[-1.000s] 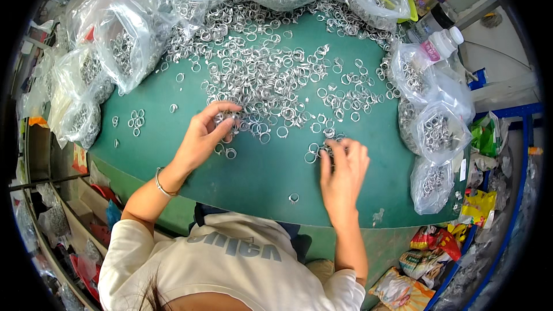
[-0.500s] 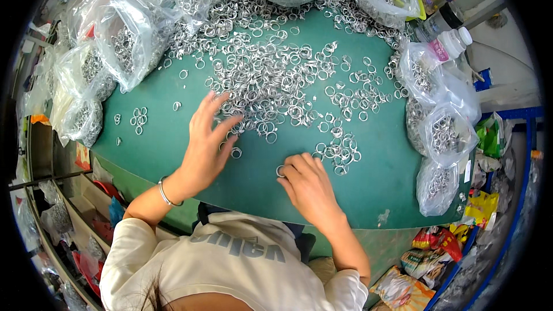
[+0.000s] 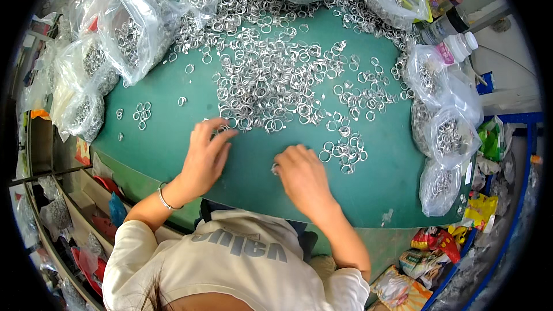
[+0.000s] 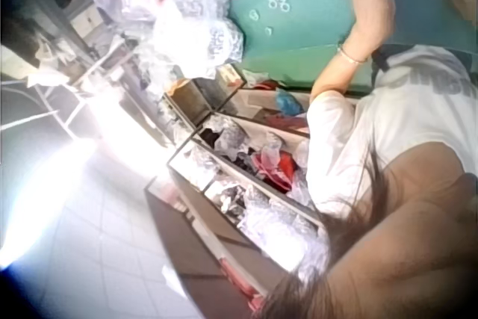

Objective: The person sorts small metal rings from a large pile on a green table by hand and places them into clear plastic bags.

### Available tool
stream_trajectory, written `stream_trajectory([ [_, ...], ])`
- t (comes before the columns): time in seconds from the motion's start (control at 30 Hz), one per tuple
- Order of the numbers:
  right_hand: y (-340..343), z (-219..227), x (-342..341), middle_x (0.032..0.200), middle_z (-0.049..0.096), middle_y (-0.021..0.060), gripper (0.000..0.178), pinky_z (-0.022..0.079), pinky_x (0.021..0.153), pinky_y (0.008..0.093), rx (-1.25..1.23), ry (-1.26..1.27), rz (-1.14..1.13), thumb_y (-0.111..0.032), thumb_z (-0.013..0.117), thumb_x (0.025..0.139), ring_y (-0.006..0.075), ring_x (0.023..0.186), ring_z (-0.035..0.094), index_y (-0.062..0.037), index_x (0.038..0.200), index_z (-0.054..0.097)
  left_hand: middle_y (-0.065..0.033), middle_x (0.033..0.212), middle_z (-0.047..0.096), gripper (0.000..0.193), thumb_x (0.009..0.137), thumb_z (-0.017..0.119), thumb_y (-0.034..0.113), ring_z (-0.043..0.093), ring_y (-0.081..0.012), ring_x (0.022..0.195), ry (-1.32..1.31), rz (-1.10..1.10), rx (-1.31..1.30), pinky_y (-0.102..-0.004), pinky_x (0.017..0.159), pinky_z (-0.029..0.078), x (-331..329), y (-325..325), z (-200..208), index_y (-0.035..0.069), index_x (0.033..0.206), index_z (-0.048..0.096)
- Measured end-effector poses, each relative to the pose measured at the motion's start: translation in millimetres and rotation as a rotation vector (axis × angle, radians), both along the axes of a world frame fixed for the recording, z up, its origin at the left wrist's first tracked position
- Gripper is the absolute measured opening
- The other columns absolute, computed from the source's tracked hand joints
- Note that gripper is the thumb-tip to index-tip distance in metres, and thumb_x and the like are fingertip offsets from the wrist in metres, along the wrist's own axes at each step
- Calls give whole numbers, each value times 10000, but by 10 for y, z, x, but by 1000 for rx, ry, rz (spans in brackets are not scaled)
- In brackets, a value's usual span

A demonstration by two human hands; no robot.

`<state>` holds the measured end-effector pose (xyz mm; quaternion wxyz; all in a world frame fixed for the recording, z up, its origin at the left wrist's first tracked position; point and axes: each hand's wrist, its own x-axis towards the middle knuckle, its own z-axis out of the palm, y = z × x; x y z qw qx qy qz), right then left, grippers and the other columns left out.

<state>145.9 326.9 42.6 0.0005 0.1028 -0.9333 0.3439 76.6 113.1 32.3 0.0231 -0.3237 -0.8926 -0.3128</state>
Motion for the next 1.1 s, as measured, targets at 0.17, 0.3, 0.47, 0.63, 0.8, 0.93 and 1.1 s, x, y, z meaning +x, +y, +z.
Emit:
stream_trajectory([
  [0.17, 122, 139, -1, 850, 600, 143, 89, 483, 665, 385, -153, -6, -293, -2, 628, 799, 329, 778, 600, 6, 888, 620, -137, 1164, 490, 445, 756, 712, 133, 493, -307, 995, -204, -277, 55, -404, 840, 408, 316, 198, 11, 53, 1168, 566],
  [0.3, 97, 46, 181, 961, 572, 134, 198, 495, 700, 430, 125, -79, -285, -34, 635, 802, 342, 834, 593, -6, 994, 593, -115, 1235, 442, 504, 748, 716, 174, 452, -300, 1045, -190, -378, -58, -413, 838, 405, 455, 409, -20, 85, 1213, 544],
  [0.47, 320, 98, 255, 983, 581, 148, 209, 486, 749, 395, -155, -200, -182, 13, 617, 794, 322, 916, 576, -6, 1001, 601, -136, 1154, 489, 434, 761, 684, 108, 488, -300, 964, -153, -430, -32, -404, 815, 430, 386, 424, -221, 35, 1162, 538],
  [0.63, 274, 64, 134, 1199, 518, 153, 333, 365, 916, 435, 433, 36, -513, -38, 664, 769, 335, 1102, 475, 12, 1086, 576, -152, 1107, 511, 347, 771, 636, 28, 503, -306, 928, -186, -393, 30, -392, 811, 445, 392, 330, -201, 1, 1103, 540],
  [0.8, 44, -154, 146, 1196, 521, 148, 314, 387, 892, 422, 268, 154, -190, 29, 628, 748, 318, 1097, 492, -10, 1057, 591, -154, 1262, 460, 458, 705, 579, -72, 462, -336, 1090, -82, -301, -97, -422, 876, 404, 404, 198, -60, 0, 1155, 534],
  [0.93, 135, -56, 138, 1113, 570, 136, 274, 409, 840, 405, 5, 118, -179, 18, 636, 762, 304, 1014, 533, -20, 1031, 607, -146, 1338, 417, 518, 662, 567, -87, 420, -351, 1169, -129, -374, -129, -434, 916, 371, 421, 130, -34, -1, 1172, 540],
  [1.1, 356, -33, -57, 1026, 595, 129, 264, 410, 819, 396, 180, 284, -481, -46, 689, 749, 309, 950, 536, -21, 998, 606, -153, 1279, 459, 480, 662, 556, -104, 443, -350, 1139, -132, -370, -121, -437, 905, 394, 397, -43, 4, -8, 1133, 561],
])
